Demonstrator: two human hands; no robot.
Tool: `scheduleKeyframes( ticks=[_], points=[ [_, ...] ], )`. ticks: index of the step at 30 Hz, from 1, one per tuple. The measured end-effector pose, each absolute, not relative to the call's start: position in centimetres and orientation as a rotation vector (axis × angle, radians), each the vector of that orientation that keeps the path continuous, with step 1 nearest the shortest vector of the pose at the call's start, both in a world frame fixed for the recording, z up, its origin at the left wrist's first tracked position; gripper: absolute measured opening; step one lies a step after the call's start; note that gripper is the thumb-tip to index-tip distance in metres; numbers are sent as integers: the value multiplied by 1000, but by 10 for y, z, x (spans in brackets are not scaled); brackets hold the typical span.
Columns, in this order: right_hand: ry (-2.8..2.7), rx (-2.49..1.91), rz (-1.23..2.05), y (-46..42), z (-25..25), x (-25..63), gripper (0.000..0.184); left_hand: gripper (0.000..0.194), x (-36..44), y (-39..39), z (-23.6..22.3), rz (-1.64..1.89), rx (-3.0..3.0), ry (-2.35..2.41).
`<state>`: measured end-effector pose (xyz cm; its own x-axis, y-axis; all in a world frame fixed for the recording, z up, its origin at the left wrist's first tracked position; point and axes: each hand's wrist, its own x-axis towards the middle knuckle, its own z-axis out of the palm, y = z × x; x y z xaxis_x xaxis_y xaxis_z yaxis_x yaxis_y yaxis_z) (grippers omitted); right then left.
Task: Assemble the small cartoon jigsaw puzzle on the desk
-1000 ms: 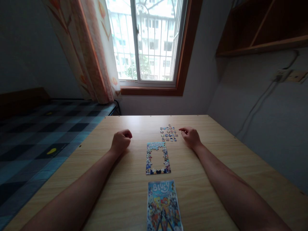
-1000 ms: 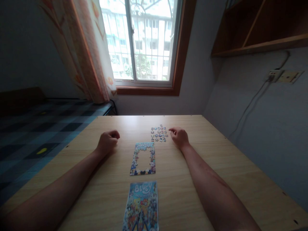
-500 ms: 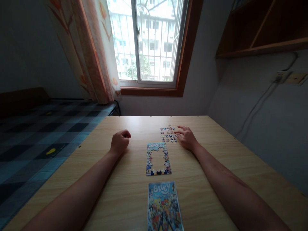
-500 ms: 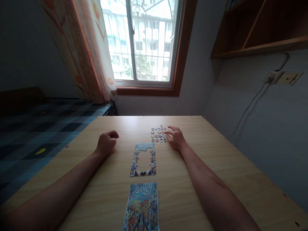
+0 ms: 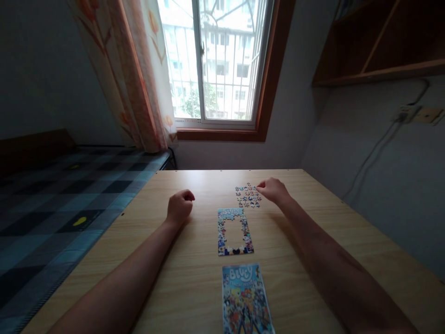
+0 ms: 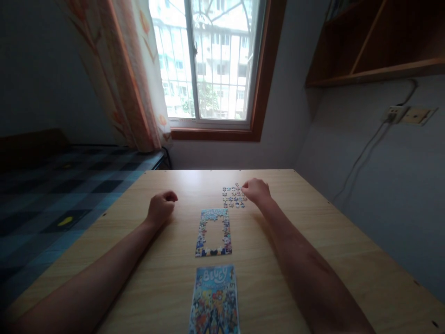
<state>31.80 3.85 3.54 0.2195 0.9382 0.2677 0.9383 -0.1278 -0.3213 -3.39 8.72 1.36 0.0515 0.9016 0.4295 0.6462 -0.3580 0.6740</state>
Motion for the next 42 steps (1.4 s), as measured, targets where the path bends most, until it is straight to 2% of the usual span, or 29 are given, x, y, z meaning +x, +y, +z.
scheduleKeyframes(
  ticks=[4, 13, 20, 42],
  points=[
    [-1757, -2255, 189, 53, 44, 313, 7, 24, -34, 87, 14, 1225, 2028, 1566],
    [-1755, -2319, 47, 51, 29, 307, 16, 24, -35, 88, 11, 1218, 2086, 1560],
    [-1796, -2303, 87, 50, 26, 300, 9, 24, -35, 87, 11, 1220, 2100, 1572],
    [-1802, -2446, 164, 42, 40, 286, 19, 23, -34, 88, 10, 1219, 2146, 1544]
  ],
)
